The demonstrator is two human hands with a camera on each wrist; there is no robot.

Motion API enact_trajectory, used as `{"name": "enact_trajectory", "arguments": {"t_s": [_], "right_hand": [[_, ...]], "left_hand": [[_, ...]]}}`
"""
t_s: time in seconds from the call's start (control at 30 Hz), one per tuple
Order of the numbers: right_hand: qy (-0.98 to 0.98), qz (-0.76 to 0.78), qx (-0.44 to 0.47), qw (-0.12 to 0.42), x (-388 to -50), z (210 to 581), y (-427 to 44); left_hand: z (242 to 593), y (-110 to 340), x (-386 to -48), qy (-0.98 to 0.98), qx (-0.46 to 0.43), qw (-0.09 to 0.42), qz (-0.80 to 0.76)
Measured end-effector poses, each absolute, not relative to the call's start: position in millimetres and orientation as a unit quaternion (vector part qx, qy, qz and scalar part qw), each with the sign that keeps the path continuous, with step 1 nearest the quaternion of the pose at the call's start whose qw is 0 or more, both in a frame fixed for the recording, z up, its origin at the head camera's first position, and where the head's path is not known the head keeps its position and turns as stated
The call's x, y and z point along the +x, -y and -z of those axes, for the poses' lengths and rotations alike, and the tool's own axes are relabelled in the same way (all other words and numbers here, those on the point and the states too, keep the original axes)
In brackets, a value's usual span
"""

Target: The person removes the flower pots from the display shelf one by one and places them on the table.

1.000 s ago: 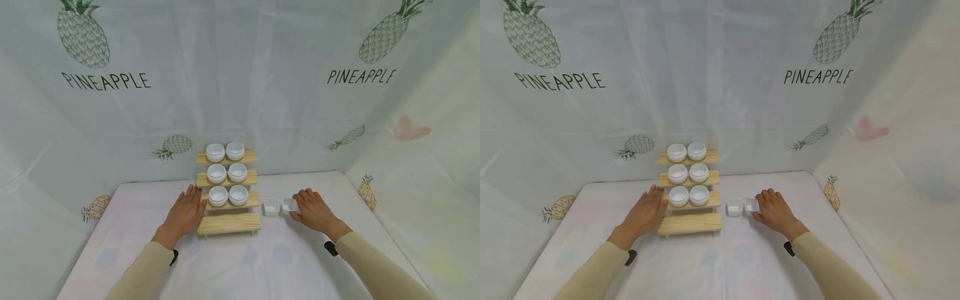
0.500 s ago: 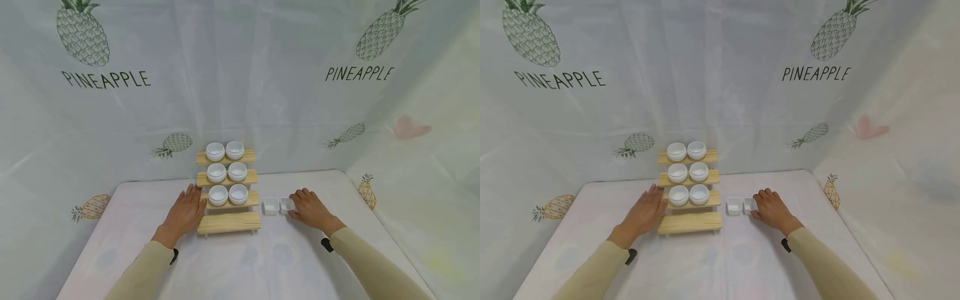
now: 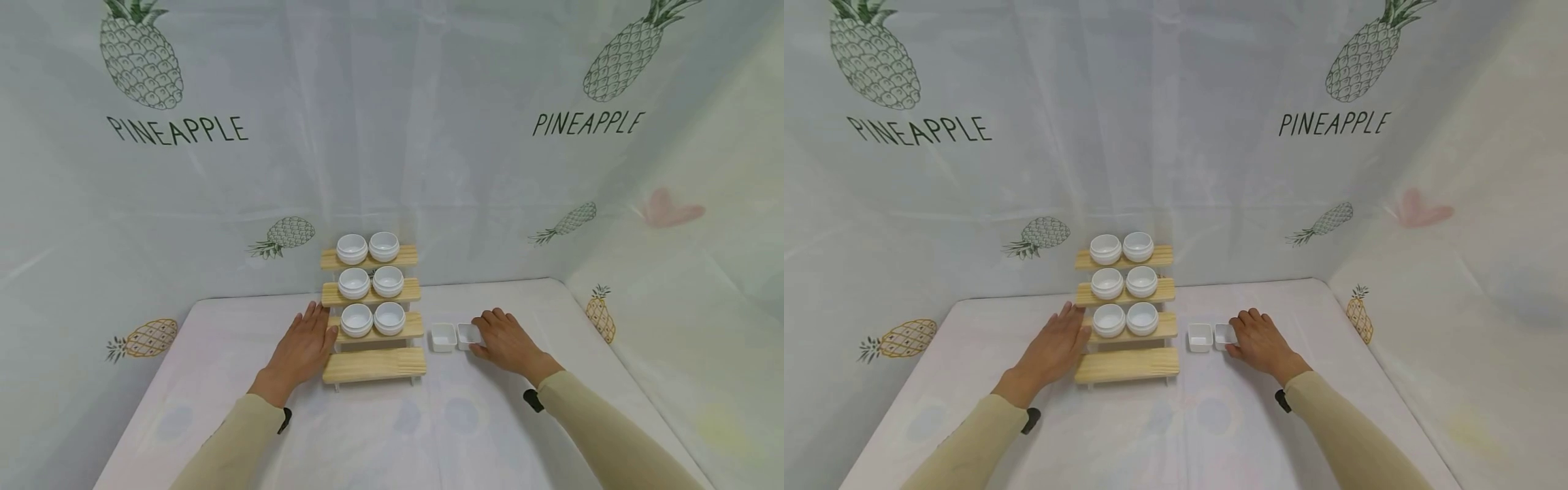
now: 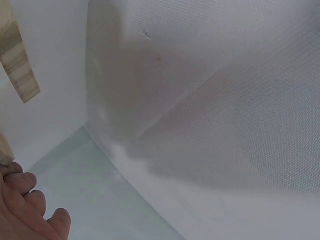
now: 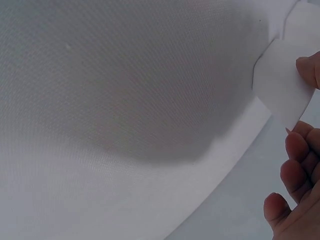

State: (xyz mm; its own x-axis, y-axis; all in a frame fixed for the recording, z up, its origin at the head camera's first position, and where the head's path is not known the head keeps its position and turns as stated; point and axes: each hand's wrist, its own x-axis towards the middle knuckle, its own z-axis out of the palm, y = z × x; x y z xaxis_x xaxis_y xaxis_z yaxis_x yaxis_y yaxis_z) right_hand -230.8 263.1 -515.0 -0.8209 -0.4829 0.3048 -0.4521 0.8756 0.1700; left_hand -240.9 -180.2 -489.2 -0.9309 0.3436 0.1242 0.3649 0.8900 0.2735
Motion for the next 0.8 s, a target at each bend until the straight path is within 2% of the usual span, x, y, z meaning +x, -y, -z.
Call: {"name": "enact_trajectory", "arguments": {"t_s": [0.5,0.67,0.8], "right_hand": [[0.957,0.042,0.237,0.164,-232.0,518.3,-263.6],[0.961,0.014,0.22,0.164,-234.2,507.8,-256.2],[0.957,-0.009,0.217,0.193,-238.2,488.6,-235.2]], "left_hand": [[485.5,181.8,-242.7,0.972,-0.186,0.028,0.141],[485.8,181.2,-244.6,0.972,-0.187,0.029,0.141],[485.5,181.1,-245.7,0.971,-0.188,0.037,0.141]]}}
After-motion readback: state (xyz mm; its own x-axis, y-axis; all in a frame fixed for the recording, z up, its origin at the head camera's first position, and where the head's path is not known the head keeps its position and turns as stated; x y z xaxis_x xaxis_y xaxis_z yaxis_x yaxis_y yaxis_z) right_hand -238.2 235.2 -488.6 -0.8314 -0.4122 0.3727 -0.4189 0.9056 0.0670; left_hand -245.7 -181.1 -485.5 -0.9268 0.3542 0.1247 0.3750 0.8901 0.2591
